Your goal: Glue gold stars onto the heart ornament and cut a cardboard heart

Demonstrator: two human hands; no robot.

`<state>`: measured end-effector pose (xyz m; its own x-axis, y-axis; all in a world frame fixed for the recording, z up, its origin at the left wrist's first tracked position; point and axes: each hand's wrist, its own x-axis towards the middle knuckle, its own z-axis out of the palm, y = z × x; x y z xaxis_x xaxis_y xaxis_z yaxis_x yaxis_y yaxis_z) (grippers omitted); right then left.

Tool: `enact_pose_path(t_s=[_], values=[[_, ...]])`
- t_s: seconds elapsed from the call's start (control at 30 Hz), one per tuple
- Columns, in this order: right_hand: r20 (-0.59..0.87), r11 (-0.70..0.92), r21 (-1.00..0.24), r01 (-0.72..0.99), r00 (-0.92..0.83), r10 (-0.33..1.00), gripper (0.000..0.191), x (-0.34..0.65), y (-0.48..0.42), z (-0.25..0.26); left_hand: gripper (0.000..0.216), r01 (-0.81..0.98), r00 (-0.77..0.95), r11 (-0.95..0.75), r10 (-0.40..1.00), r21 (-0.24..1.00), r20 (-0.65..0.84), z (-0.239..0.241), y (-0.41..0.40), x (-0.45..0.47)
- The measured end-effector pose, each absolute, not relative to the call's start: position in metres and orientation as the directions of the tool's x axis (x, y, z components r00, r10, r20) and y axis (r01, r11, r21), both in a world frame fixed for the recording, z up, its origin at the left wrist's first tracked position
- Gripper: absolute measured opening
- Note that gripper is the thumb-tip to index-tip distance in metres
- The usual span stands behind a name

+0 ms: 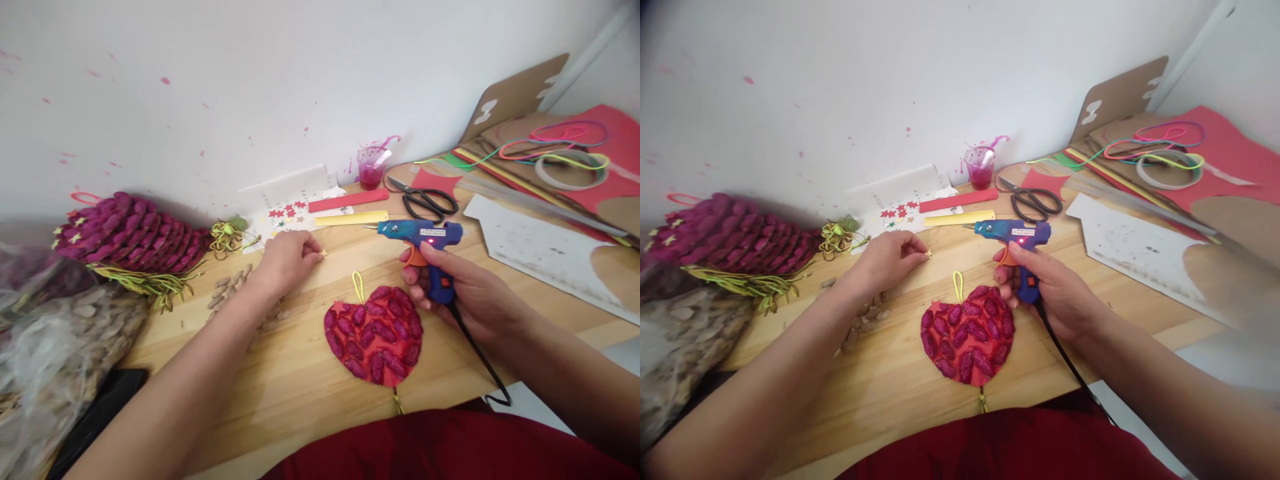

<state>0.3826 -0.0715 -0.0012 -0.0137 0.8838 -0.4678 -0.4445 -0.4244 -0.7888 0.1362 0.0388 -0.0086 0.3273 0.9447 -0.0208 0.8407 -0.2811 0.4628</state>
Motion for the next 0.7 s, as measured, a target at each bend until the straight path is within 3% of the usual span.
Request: enact_pose_path(t_s=[0.13,0.4,0.7], values=[[-0.463,-0.423,-0.787,-0.450,-0.025,0.886,0.023,0.383,-0.071,-0.001,0.002,0.816,0.317,-0.270,0.948,0.511,-0.005,-0.011,0.034,0.138],[-0.307,-0.315,-0.904,-0.289,-0.072,0.949,0.034,0.372,-0.053,0.010,0.023,0.533,0.294,-0.103,0.953,0.840,-0.070,0.015,0.002,0.136],[-0.165,-0.203,-0.974,-0.104,-0.294,0.942,0.040,0.335,-0.032,0.026,0.019,0.520,0.247,-0.193,0.966,0.832,0.069,0.028,-0.032,0.142]])
